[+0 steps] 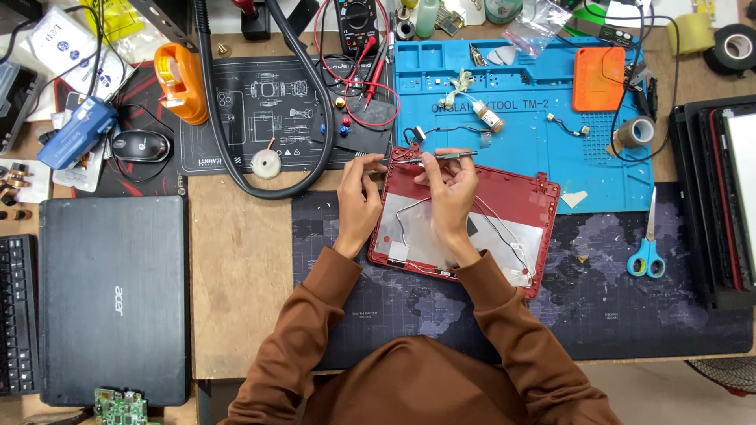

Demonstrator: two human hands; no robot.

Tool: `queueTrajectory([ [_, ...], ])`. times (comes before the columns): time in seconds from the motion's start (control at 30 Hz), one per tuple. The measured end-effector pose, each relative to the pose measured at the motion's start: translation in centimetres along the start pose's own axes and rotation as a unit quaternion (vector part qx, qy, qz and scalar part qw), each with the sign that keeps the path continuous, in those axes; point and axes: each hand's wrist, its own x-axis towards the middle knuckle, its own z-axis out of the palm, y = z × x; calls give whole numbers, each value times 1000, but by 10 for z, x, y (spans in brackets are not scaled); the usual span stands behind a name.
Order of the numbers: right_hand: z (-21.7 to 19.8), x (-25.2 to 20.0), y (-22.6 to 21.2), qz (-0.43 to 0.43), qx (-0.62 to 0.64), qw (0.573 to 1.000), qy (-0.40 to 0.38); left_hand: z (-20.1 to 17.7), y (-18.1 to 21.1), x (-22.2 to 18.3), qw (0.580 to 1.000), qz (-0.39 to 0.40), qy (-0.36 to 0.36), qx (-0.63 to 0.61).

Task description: Disassembling a laptop bezel and manipulating internal ribbon cables and components using repair tools.

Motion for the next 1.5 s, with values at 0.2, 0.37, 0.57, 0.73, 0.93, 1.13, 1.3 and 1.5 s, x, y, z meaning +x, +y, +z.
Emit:
queueTrajectory([
  [0.2,-1,0,5,-17,1,1000,-18,0,1,0,1000,-4,4,-6],
  [0.37,-1,0,4,-29,-9,999,-34,-1,4,0,1000,-12,6,-10],
  [0.57,-5,0,5,-35,-19,998,-42,0,-2,-1,1000,-13,7,-7],
  [0.73,-7,1,12,-28,38,998,-30,1,-3,-2,1000,-13,7,-4],
  [0.93,-12,2,26,-34,66,997,-17,2,-5,-3,1000,-10,5,0],
  [1.13,-12,1,23,-35,82,996,-28,1,-5,-3,1000,-10,7,-5],
  [1.3,-16,1,27,-41,81,995,-31,2,-3,-3,1000,-17,8,-8],
  [1.5,-18,2,32,-44,109,993,-9,1,1,-3,1000,-18,11,-16],
])
